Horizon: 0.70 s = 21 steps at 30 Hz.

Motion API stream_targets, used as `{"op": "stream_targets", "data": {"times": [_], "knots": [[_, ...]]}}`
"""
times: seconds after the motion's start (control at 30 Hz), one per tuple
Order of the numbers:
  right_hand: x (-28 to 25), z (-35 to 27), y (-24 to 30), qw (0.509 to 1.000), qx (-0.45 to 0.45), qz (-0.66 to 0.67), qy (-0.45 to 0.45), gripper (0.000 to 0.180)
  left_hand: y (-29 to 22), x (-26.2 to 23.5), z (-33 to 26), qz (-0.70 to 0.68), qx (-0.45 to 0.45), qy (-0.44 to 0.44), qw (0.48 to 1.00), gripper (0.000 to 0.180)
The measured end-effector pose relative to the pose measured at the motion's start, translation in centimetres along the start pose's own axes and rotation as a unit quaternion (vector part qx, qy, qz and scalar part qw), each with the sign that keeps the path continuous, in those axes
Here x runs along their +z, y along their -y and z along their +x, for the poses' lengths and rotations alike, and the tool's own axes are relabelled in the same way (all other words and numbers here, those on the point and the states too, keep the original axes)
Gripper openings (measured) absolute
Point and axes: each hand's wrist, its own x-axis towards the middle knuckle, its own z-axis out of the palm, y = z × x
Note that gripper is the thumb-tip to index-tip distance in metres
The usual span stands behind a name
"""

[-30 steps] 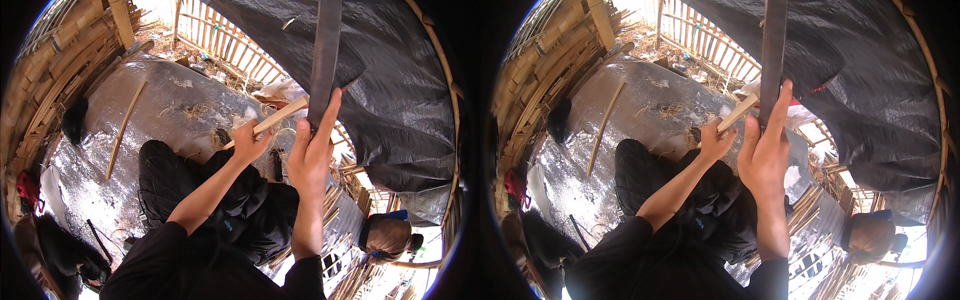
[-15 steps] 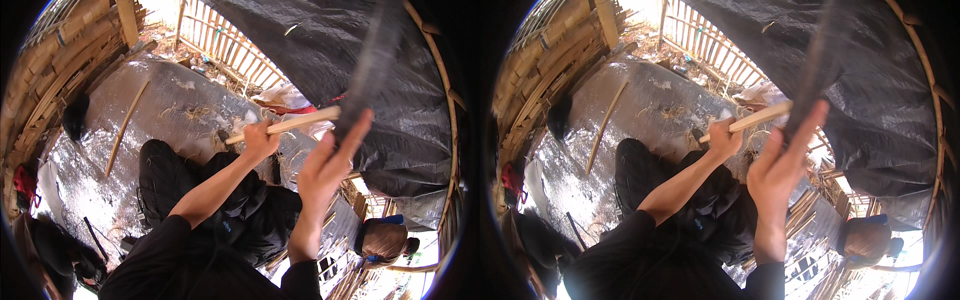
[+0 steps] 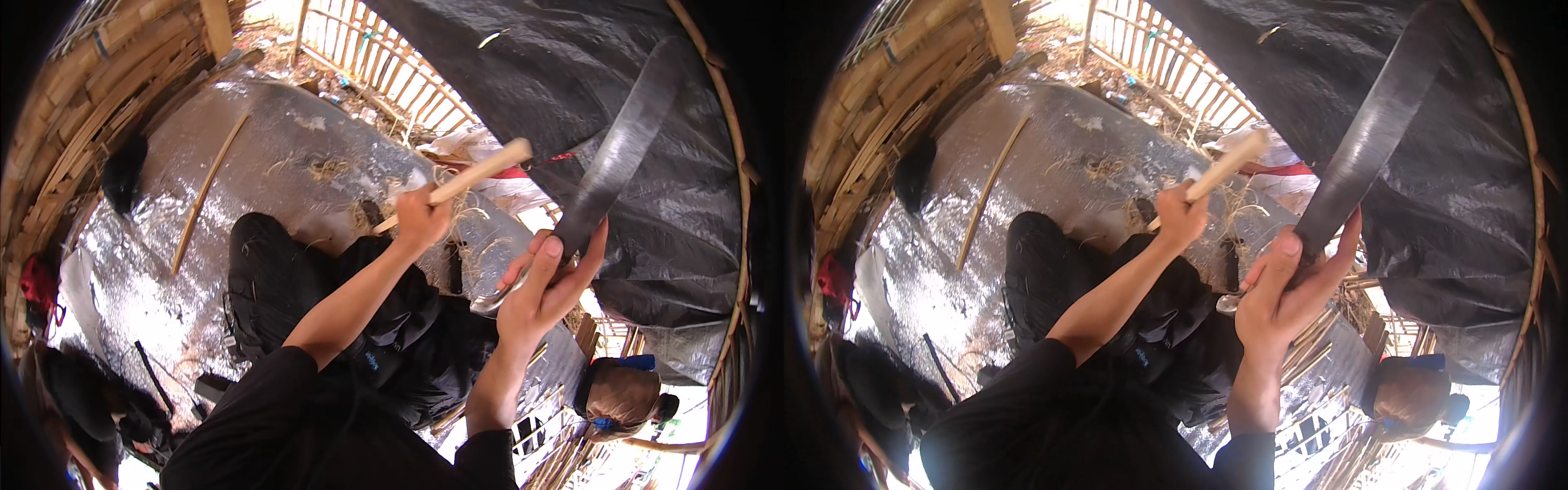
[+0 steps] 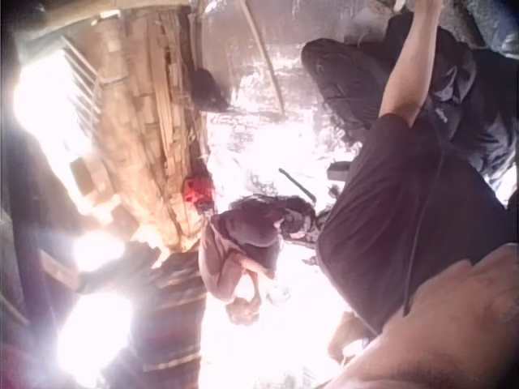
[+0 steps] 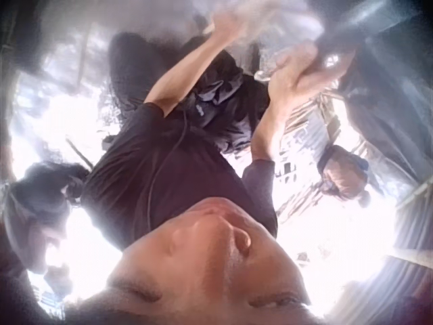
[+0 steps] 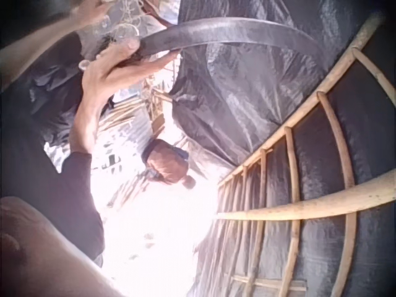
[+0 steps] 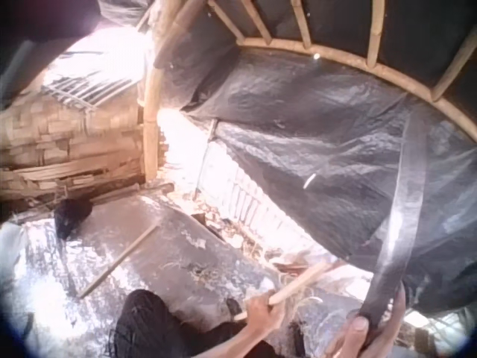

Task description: The person shaves a strip of bamboo with a machete while sitting on the floor, producing wood shavings.

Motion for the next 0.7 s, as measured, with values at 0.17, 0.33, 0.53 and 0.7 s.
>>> {"op": "stream_targets", "data": {"times": [0.17, 0.33, 0.53, 0.7], "knots": [[-1.1, -0.1, -1.9, 0.992, -0.081, -0.094, 0.031, 0.062, 1.1, -0.3, 0.5, 0.003, -0.006, -0.012, 1.0, 0.018], [-0.4, -0.4, 0.0, 0.985, 0.034, -0.099, 0.136, 0.065, 1.2, -0.1, -0.4, 0.006, 0.018, -0.023, 1.0, 0.033], [0.0, -0.3, -0.6, 0.994, -0.035, -0.077, 0.062, 0.063, 0.7, -0.1, -0.3, 0.01, 0.004, -0.011, 1.0, 0.032], [0.2, 0.3, -0.9, 0.976, -0.083, -0.167, 0.111, 0.06, 1.0, 0.1, -0.4, 0.031, 0.019, -0.011, 0.999, 0.032]]}}
